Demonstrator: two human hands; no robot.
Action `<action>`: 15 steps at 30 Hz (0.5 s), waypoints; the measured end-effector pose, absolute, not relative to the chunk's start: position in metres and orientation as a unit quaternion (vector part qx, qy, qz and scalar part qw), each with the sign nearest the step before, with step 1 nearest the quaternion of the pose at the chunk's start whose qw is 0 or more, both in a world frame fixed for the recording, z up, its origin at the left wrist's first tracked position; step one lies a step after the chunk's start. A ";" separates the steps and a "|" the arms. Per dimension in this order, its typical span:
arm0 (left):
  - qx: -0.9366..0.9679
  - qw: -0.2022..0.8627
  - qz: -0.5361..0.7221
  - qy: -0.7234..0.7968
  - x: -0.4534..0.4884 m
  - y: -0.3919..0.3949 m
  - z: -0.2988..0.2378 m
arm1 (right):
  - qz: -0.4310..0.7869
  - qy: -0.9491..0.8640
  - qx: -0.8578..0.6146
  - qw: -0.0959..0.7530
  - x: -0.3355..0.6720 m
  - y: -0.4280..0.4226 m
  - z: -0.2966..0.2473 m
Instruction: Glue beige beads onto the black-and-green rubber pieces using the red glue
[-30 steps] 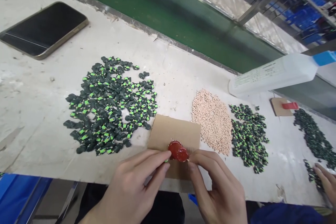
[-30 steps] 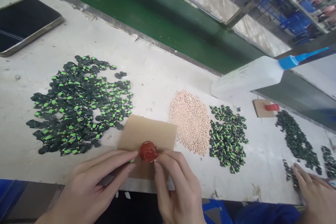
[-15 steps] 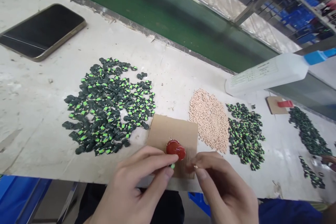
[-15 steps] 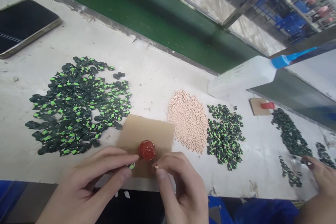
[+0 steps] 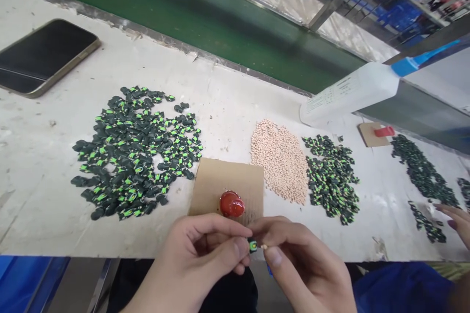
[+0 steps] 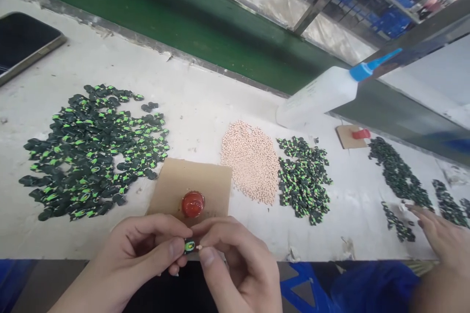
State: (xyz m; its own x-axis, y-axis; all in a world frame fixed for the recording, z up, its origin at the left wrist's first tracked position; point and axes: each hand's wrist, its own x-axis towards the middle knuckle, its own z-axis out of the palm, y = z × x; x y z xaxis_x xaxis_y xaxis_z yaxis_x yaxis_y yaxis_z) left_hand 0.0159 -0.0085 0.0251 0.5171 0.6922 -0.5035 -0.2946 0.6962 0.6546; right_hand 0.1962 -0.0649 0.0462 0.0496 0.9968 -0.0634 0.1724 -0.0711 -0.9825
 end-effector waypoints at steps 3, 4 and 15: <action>0.263 0.832 0.294 0.391 0.016 -0.009 0.025 | 0.457 -0.519 -0.564 0.451 0.194 -0.065 0.047; 0.264 0.829 0.293 0.396 0.016 -0.009 0.025 | 0.454 -0.520 -0.565 0.452 0.194 -0.064 0.048; 0.315 0.805 0.260 0.431 0.013 -0.008 0.033 | 0.346 -0.610 -0.591 0.400 0.193 -0.055 0.057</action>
State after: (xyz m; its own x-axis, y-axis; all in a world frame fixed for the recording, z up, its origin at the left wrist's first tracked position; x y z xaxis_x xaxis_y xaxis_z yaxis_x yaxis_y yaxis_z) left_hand 0.0135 -0.0084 0.0333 0.4935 0.6903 -0.5291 -0.1480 0.6661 0.7311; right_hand 0.1926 -0.0548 0.0575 0.0170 0.9967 0.0788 0.4441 0.0631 -0.8938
